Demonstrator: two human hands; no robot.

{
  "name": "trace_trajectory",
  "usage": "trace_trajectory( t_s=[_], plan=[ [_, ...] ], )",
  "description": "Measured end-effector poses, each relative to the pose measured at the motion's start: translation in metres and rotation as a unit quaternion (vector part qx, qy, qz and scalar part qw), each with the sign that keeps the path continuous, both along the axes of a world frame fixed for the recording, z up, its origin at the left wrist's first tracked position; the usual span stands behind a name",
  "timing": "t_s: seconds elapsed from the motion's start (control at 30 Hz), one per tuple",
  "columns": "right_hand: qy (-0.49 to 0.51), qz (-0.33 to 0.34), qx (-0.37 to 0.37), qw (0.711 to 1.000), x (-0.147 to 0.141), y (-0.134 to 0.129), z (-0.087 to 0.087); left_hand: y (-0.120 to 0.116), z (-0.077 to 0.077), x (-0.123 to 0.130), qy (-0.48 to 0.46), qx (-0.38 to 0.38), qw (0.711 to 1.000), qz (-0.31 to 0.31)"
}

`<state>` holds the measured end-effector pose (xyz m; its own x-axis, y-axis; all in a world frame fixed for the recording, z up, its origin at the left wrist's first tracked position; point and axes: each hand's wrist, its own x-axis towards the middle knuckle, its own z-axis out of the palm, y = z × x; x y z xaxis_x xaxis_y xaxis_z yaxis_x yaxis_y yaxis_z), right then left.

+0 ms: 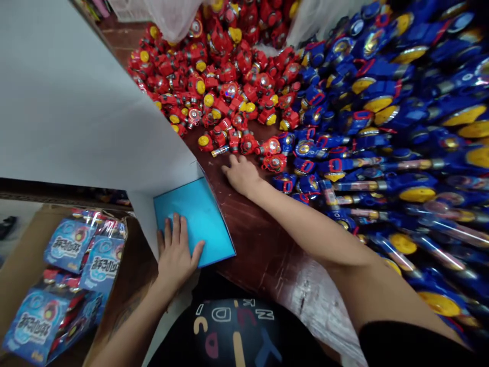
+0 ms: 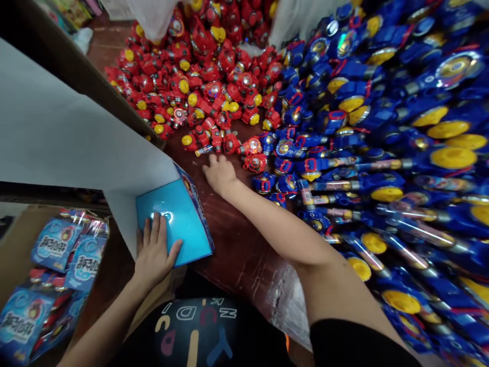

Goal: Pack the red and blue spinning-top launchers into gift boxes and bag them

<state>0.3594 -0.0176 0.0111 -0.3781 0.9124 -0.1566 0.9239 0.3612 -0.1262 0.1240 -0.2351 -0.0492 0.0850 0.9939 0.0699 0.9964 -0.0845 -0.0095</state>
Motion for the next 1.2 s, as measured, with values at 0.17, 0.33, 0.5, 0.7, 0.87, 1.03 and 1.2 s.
trace_trajectory(
  t_s=[0.17, 0.33, 0.5, 0.7, 0.87, 1.03, 1.2],
  plan=[
    [-0.126, 0.012, -0.115, 0.985, 0.049, -0.024, 0.028, 0.006, -0.004, 0.002, 0.001, 0.027, 0.999, -0.021],
    [-0.089, 0.076, -0.021, 0.993, 0.023, 0.024, 0.042, 0.011, -0.003, 0.006, -0.003, 0.047, 0.999, -0.025],
    [-0.022, 0.053, 0.085, 0.995, -0.021, 0.084, 0.017, 0.015, -0.006, 0.014, 0.000, 0.062, 0.998, -0.018],
    [-0.015, 0.025, 0.096, 0.995, -0.007, 0.089, 0.002, 0.031, -0.006, 0.028, -0.021, 0.061, 0.998, -0.019],
    [-0.049, 0.025, 0.051, 0.997, 0.023, 0.067, 0.002, 0.054, -0.001, 0.047, -0.024, 0.043, 0.998, -0.038],
    [-0.042, -0.020, 0.062, 0.997, 0.059, 0.047, 0.012, 0.067, 0.005, 0.060, -0.031, 0.023, 0.997, -0.060],
    [0.060, -0.095, 0.153, 0.982, 0.117, 0.017, 0.033, 0.070, 0.002, 0.053, -0.098, 0.031, 0.993, -0.064]
  ],
)
